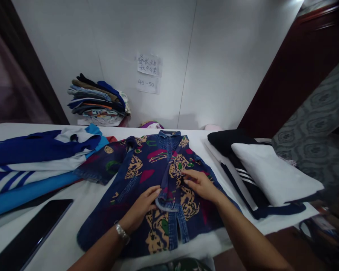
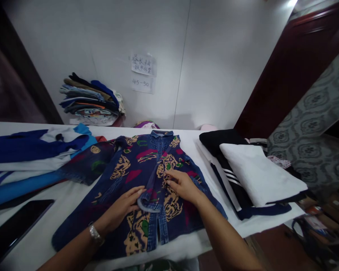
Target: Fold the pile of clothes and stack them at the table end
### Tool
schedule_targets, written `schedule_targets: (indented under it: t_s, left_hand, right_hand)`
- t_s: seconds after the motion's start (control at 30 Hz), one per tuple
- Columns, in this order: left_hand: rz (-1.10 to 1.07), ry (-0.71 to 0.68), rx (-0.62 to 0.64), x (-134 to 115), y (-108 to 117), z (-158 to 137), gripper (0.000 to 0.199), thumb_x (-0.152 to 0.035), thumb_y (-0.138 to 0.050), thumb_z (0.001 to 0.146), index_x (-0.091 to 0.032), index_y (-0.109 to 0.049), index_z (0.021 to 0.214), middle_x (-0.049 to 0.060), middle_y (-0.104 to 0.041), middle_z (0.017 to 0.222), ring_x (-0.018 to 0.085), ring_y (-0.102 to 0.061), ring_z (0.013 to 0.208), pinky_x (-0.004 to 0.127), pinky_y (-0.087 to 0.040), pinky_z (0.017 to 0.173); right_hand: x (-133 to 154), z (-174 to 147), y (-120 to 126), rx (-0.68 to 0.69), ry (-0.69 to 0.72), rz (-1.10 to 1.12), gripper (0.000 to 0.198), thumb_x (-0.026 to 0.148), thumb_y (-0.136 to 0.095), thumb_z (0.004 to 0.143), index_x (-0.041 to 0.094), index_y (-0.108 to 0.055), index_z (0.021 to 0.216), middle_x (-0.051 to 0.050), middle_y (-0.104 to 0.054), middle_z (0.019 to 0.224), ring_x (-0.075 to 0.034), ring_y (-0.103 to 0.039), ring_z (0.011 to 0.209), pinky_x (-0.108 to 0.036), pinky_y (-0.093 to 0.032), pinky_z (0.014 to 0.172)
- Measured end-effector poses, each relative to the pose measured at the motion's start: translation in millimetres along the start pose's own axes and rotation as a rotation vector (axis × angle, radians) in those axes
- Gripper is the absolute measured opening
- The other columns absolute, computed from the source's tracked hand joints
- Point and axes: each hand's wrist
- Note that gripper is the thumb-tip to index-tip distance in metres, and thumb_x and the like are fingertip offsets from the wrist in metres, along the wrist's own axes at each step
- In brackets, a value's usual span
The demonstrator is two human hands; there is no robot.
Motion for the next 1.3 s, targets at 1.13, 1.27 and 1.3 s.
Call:
schedule_targets:
  t_s: [1.13, 1.27, 1.3]
  left_hand:
    - [-0.525, -0.462, -0.209, -244, 46, 137, 0.007, -0.014, -0.056, 0.072, -0.018, -0.059, 0.076, 0.001, -0.064, 0.064, 0.017, -0.061, 0.067, 0.035, -0.051, 0.074]
    - [-0.503, -0.356, -0.316, -213, 73, 129, 0.002, -0.016, -0.059, 0.07, -0.018, -0.06, 0.071, -0.001, -0.063, 0.059, 0.016, -0.059, 0.058, 0.033, -0.05, 0.068]
    - [-0.485, -0.322, -0.328, -205, 77, 127, 0.001, -0.018, -0.06, 0.07, -0.017, -0.06, 0.07, -0.001, -0.063, 0.058, 0.016, -0.059, 0.056, 0.032, -0.05, 0.065]
  right_hand:
    - [6, -38, -22, 0.001, -0.229, 0.041, 0.039, 0.027, -0.065, 0.077, 0.023, -0.064, 0.116, 0.0, -0.06, 0.077, -0.013, -0.052, 0.066, -0.026, -0.044, 0.064]
    - [7, -26, -61, 0.207, -0.192, -0.218, 0.043, 0.016, -0.065, 0.074, 0.021, -0.066, 0.117, -0.005, -0.067, 0.086, -0.019, -0.06, 0.08, -0.029, -0.047, 0.077]
    - [7, -26, -66, 0.243, -0.193, -0.241, 0.043, 0.015, -0.065, 0.074, 0.02, -0.066, 0.117, -0.005, -0.068, 0.085, -0.019, -0.061, 0.08, -0.029, -0.047, 0.077]
Point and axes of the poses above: each hand's wrist, its own z-axis towards the middle knuckle, its own y-axis out of the back of the hand, x = y × z
